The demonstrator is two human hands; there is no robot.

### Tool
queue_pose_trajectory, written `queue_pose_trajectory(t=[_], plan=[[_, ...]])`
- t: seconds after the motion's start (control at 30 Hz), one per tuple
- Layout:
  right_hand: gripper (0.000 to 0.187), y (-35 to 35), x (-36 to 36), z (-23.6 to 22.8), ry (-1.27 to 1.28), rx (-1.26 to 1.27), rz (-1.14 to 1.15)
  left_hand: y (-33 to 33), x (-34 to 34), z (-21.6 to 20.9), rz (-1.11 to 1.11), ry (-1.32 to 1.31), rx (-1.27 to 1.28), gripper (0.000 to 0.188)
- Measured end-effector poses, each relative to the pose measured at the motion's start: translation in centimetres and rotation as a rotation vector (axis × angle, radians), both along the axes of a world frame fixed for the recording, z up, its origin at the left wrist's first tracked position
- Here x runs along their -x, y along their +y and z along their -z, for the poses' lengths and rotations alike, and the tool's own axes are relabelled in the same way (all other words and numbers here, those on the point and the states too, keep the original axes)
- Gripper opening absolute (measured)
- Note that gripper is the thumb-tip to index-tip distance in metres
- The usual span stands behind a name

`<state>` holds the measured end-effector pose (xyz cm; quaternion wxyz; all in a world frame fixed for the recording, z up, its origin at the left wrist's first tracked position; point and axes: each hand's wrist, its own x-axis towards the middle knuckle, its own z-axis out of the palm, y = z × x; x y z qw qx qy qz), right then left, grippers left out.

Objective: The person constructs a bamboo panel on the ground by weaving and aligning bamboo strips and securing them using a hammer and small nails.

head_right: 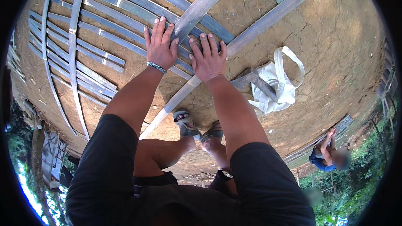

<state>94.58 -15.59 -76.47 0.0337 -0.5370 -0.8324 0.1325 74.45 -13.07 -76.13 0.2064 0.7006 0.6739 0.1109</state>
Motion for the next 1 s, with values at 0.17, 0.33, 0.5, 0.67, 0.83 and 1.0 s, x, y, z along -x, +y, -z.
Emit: queue_pose_trajectory(t=[0.17,0.33,0.5,0.67,0.83,1.0], plan=[[0.048,0.0,0.2,-0.4,0.018,0.033,0.014,-0.5,-0.2,0.3,0.006,0.031,-0.022,0.053],[0.048,-0.1,0.0,-0.3,0.046,0.007,0.029,-0.3,-0.3,0.2,0.014,0.060,-0.039,0.051],[0.044,0.1,-0.3,-0.8,0.095,-0.021,0.055,-0.3,-0.6,0.4,0.026,0.105,-0.110,0.048],[0.042,-0.2,-0.5,-1.0,0.098,0.002,0.072,-0.8,-0.5,1.0,0.026,0.097,-0.136,0.048],[0.043,-0.1,-0.3,-1.5,0.103,0.051,0.100,-0.3,-0.6,1.0,0.038,0.106,-0.182,0.046],[0.046,-0.1,-0.5,-2.5,0.305,0.085,0.204,-0.9,-0.5,1.1,0.024,0.112,-0.169,0.046]])
